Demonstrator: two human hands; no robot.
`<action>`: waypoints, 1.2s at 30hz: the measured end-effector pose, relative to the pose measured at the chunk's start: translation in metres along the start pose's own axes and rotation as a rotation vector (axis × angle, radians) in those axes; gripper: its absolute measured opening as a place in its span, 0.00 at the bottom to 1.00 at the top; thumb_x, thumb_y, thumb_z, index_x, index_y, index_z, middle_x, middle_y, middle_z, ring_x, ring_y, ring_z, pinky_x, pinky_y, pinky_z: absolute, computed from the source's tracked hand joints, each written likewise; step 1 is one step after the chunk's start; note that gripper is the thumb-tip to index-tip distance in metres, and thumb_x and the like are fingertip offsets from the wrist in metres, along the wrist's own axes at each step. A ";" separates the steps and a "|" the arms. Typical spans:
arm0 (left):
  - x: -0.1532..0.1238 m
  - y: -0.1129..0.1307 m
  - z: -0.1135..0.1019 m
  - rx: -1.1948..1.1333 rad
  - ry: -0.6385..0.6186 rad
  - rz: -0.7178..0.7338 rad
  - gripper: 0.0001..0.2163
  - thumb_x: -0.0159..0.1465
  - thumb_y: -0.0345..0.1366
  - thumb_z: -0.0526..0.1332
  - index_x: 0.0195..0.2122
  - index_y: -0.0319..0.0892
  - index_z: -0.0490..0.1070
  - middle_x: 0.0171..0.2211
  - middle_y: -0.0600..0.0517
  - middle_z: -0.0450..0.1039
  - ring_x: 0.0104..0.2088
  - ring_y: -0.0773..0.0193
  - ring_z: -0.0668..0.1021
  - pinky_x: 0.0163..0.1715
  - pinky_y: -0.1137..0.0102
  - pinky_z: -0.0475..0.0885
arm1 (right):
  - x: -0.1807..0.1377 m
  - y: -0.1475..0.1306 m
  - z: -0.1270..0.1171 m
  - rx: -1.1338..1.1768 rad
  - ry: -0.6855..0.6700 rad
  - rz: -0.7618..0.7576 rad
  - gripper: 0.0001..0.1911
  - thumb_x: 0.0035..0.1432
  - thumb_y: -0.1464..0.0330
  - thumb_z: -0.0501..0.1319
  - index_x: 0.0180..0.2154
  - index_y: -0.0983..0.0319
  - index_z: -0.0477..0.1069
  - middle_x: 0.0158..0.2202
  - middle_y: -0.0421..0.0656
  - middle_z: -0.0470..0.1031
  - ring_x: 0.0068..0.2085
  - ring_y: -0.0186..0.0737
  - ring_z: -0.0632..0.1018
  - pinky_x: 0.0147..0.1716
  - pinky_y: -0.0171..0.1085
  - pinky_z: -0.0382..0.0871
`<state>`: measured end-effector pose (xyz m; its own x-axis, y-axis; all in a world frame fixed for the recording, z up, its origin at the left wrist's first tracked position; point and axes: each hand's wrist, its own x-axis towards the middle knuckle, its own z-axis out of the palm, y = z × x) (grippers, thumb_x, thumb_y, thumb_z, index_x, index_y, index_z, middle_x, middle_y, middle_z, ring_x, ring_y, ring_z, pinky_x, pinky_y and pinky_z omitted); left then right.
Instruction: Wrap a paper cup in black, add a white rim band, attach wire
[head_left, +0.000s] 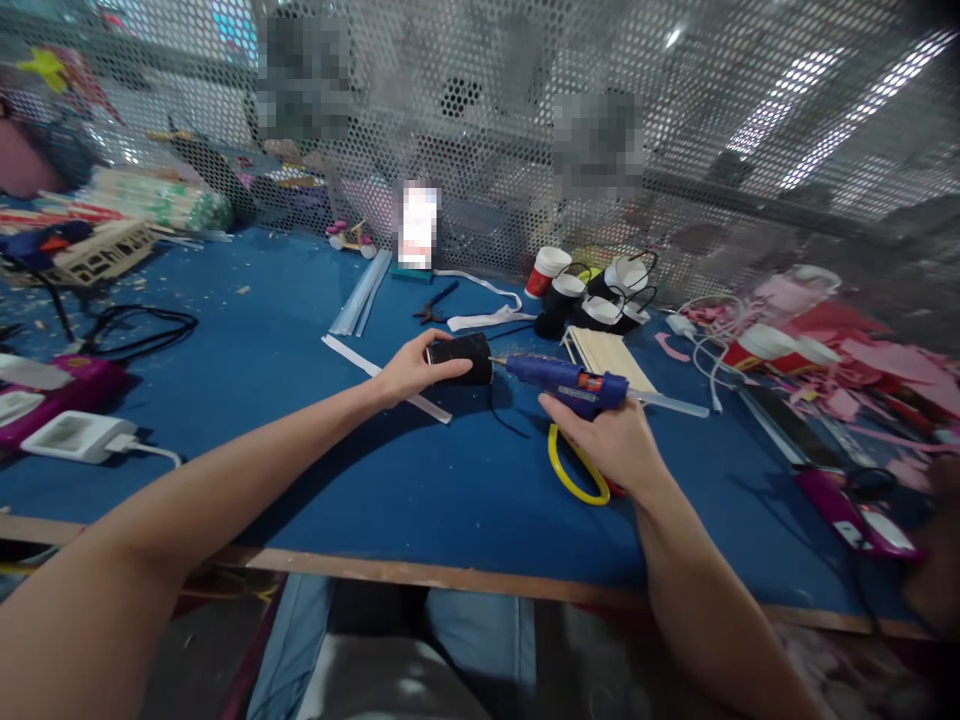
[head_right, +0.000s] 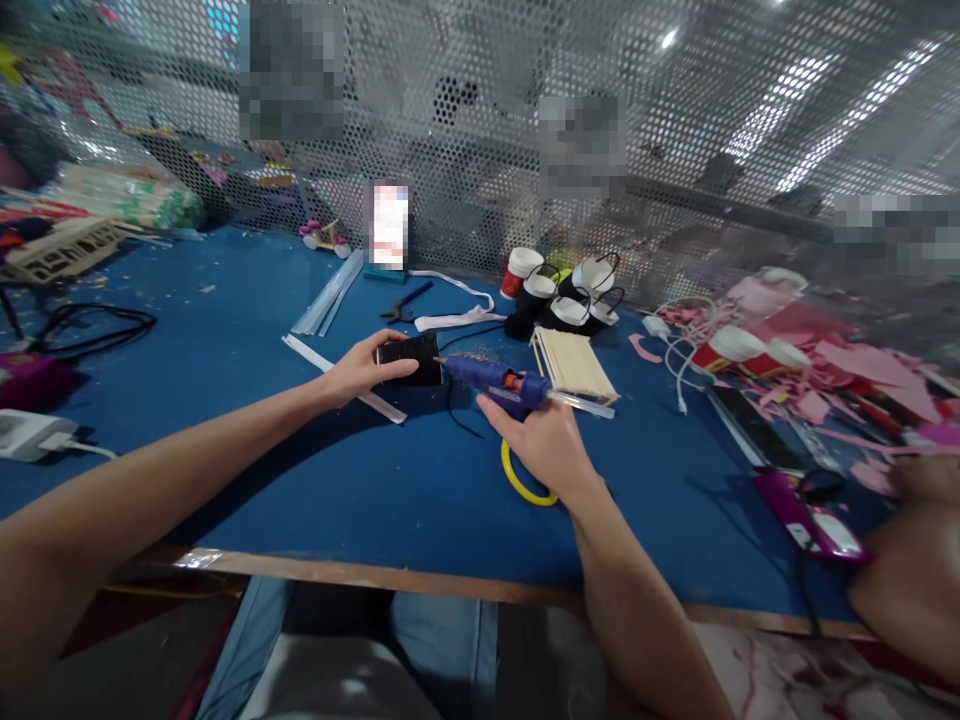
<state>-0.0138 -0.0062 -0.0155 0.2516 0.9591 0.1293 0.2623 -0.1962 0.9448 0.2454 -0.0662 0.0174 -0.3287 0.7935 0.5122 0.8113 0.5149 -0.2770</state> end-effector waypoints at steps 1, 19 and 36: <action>0.000 0.001 0.000 -0.005 0.002 0.004 0.26 0.50 0.52 0.63 0.45 0.41 0.65 0.30 0.53 0.68 0.27 0.69 0.69 0.26 0.73 0.63 | 0.000 -0.001 0.000 -0.018 -0.013 -0.039 0.14 0.55 0.61 0.55 0.34 0.59 0.76 0.23 0.44 0.73 0.27 0.43 0.75 0.24 0.40 0.68; -0.002 0.002 0.000 0.008 -0.025 0.055 0.24 0.51 0.51 0.63 0.44 0.41 0.66 0.32 0.52 0.68 0.30 0.66 0.70 0.30 0.71 0.65 | 0.006 -0.019 -0.008 -0.026 -0.032 0.014 0.20 0.58 0.60 0.51 0.33 0.67 0.76 0.21 0.48 0.75 0.27 0.47 0.77 0.27 0.42 0.70; -0.006 0.003 0.002 0.056 -0.103 0.158 0.24 0.50 0.48 0.64 0.44 0.42 0.64 0.33 0.52 0.67 0.31 0.66 0.70 0.31 0.71 0.67 | 0.005 -0.008 -0.007 -0.013 -0.045 0.014 0.14 0.55 0.60 0.55 0.31 0.61 0.76 0.21 0.43 0.72 0.27 0.43 0.75 0.28 0.40 0.69</action>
<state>-0.0131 -0.0130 -0.0137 0.3872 0.8902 0.2400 0.2624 -0.3559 0.8969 0.2406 -0.0685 0.0277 -0.3387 0.8143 0.4714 0.8220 0.4999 -0.2728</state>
